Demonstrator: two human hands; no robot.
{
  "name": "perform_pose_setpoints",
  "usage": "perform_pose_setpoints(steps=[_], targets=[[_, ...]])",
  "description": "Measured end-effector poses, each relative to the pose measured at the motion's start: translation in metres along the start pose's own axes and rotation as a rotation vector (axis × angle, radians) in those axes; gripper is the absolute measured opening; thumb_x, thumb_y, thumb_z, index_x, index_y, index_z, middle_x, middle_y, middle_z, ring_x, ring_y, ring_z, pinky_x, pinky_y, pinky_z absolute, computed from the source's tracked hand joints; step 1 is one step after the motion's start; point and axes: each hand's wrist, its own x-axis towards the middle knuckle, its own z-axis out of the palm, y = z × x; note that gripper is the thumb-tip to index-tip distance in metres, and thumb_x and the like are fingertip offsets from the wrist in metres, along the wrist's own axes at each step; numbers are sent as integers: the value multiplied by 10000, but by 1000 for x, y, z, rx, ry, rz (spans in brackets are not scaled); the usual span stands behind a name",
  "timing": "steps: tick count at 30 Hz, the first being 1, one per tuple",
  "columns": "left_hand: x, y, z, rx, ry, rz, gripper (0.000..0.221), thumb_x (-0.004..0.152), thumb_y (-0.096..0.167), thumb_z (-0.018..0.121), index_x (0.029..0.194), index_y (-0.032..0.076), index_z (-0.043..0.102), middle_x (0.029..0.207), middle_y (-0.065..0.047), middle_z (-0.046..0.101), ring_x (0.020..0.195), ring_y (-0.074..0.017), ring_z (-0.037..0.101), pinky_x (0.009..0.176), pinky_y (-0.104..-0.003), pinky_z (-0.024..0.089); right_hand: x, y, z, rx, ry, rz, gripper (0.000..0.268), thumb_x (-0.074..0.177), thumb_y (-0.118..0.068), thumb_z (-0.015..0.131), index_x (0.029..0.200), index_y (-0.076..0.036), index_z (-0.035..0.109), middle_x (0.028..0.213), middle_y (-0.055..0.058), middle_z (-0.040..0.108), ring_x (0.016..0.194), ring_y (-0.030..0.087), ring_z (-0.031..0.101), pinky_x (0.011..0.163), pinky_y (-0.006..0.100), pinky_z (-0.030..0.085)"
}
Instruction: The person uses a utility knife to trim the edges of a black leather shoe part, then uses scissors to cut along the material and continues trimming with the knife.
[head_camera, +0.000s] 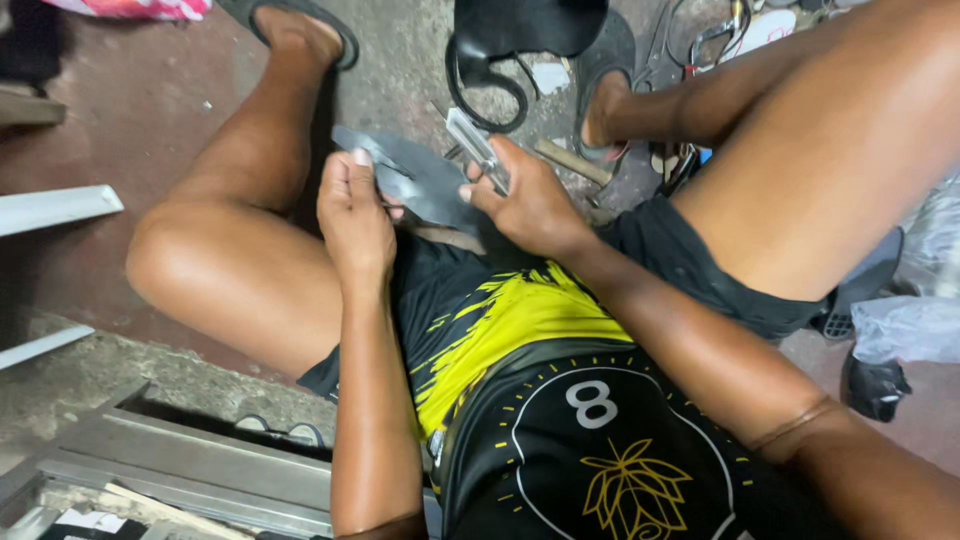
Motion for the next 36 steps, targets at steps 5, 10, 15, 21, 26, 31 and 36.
perform_pose_setpoints(steps=[5,10,15,21,26,31,36], targets=[[4,-77,-18,682,-113,-154,286,905,241,763,776,20,635,703,-143,677,658,-270,655,645,-416,519,-3,58,16,-271,-170,237,293,778,-210,830,922,-76,614,763,106,653,708,247,648,699,379,506],[7,-96,-13,869,-89,-123,257,782,209,820,942,43,709,925,-238,717,945,-423,682,828,-486,517,-12,91,37,-348,-216,272,313,788,-246,835,942,-64,632,841,137,698,807,316,695,741,422,515],[9,-80,-14,949,-90,-146,306,767,208,838,992,36,723,1044,-231,717,1034,-410,672,890,-476,517,-13,99,44,-370,-215,285,351,823,-279,822,1002,-61,614,856,157,699,823,363,693,745,458,523],[-32,-69,-5,825,204,-46,415,762,78,839,1088,-7,597,1049,-225,686,985,-436,666,839,-496,517,-28,99,57,-365,-180,252,317,829,-258,795,1016,-79,612,838,155,708,803,377,706,716,466,528],[-58,-68,-16,876,9,-136,496,629,172,952,979,48,623,1041,-181,681,958,-398,676,795,-478,522,-27,97,67,-366,-203,116,377,839,-268,818,1064,-65,595,846,182,692,843,425,685,706,479,523],[-41,-67,-24,905,-54,-147,538,608,206,971,992,49,629,1077,-182,687,984,-379,680,832,-457,528,-25,72,64,-511,-205,80,290,962,-303,675,1085,-50,606,955,246,647,851,477,651,743,560,495],[-30,-72,-31,909,-128,-179,551,581,220,987,958,37,629,1063,-188,708,1015,-375,678,863,-446,527,-33,51,50,-575,-275,-14,254,999,-266,548,1101,-40,602,978,261,685,924,482,649,805,591,481]])
